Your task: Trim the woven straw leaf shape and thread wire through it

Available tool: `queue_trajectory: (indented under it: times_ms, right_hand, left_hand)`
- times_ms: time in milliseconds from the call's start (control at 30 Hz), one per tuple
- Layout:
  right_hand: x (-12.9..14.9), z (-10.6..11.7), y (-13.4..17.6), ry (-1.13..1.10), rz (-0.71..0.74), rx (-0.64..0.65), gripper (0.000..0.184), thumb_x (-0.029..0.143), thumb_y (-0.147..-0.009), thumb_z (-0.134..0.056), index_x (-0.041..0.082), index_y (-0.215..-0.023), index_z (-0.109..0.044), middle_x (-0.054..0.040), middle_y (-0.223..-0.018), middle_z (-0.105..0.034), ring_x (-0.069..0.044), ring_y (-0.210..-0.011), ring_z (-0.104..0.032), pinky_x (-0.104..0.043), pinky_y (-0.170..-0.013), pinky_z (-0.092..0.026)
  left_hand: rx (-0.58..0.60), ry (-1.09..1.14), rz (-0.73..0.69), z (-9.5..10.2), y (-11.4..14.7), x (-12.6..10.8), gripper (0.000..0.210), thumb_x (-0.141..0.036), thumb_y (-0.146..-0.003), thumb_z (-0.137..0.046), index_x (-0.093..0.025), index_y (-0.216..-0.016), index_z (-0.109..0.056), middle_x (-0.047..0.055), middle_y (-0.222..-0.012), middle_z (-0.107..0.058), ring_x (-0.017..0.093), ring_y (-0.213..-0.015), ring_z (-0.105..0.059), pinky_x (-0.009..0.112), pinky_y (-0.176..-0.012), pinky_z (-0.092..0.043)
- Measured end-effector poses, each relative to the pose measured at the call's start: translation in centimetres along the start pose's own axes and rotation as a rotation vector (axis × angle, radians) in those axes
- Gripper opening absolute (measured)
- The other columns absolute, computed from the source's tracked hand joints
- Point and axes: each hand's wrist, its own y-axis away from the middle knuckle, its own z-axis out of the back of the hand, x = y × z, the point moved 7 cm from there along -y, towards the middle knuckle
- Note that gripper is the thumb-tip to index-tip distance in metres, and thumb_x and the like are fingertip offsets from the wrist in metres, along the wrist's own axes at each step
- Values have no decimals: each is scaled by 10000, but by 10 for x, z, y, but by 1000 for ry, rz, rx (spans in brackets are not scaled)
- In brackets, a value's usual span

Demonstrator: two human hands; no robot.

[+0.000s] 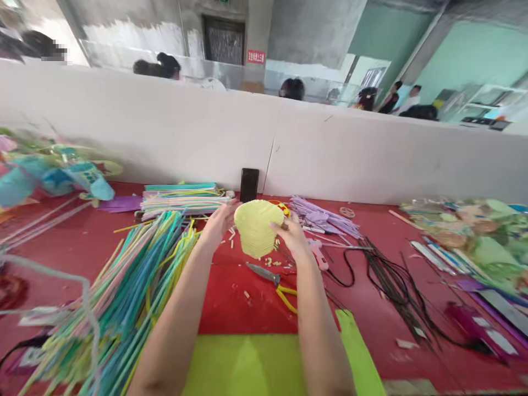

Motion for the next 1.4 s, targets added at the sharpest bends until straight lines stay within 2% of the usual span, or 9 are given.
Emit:
queue_trajectory:
  times_ms: [200,367,500,600,700,800,967,1133,1400]
  right_hand:
    - [-8,19,2,-224,9,-314,470,570,-759,-558,149,-917,-693,-71,-869,-724,-242,-893,-657,-356,-819,-494]
    - [-10,56,9,-486,118,-611,449,521,-810,-500,179,-1085,-592,-72,-961,-714,-176,-813,-678,-287,-698,-523]
    - [-12,46,8,-434,-131,-396,526,588,-764,-539,166,-1069,-615,-70,-789,-718,-140,-515,-608,-222,-428,-435]
    - [-8,16,13,-471,-321,-42,632,672,-787,-429,153,-1091,-624,-101,-793,-713,-179,-536,-626,-257,-416,-443]
    - [6,18,13,-472,-169,-51,510,504,-754,-604,211,-1172,-587,-68,-1045,-685,-202,-822,-667,-291,-625,-531]
    - [14,34,13,-429,29,-163,568,361,-716,-673,267,-1256,-525,-16,-1212,-612,-213,-1072,-591,-340,-859,-503]
    - [17,31,14,-324,108,-76,449,392,-769,-634,233,-1186,-590,-32,-1150,-648,-246,-1082,-584,-400,-940,-454]
    - [21,9,14,-307,109,19,368,377,-760,-655,205,-1085,-641,-32,-1064,-681,-244,-1004,-618,-372,-906,-465]
    - [6,13,7,-344,7,-99,307,398,-684,-704,184,-904,-685,-35,-903,-714,-234,-895,-641,-345,-817,-487]
  left_hand:
    - [51,-217,58,-19,7,16,407,-429,-614,-753,-130,-884,-696,65,-820,-697,175,-703,-632,262,-643,-481]
    - [-8,-128,-47,-23,9,0,403,-419,-683,-702,-163,-992,-673,40,-837,-686,171,-716,-629,268,-644,-491]
    - [-70,-231,-264,-29,17,-23,337,-381,-713,-679,-185,-986,-689,26,-825,-696,187,-756,-636,302,-724,-497]
    - [172,-493,-417,-61,30,-34,197,-281,-735,-659,-206,-901,-731,56,-906,-716,241,-932,-634,369,-887,-457]
    - [389,-741,-554,-90,44,-38,246,-164,-768,-582,-280,-925,-731,34,-1109,-679,249,-1181,-525,454,-1096,-232]
    - [181,-862,-631,-80,42,-48,364,-127,-761,-564,-321,-1044,-683,0,-1285,-575,231,-1274,-435,467,-1137,-75]
    - [-249,-447,-343,-19,23,-44,418,-369,-811,-563,-215,-1198,-582,100,-1212,-619,238,-1172,-535,403,-1016,-369]
    - [86,-216,-27,-35,16,-11,543,-483,-690,-678,-148,-1114,-629,106,-1021,-699,242,-935,-650,350,-838,-488]
    - [96,-226,-27,-28,13,-3,530,-417,-595,-767,-157,-1046,-665,56,-878,-719,207,-788,-655,305,-738,-494]
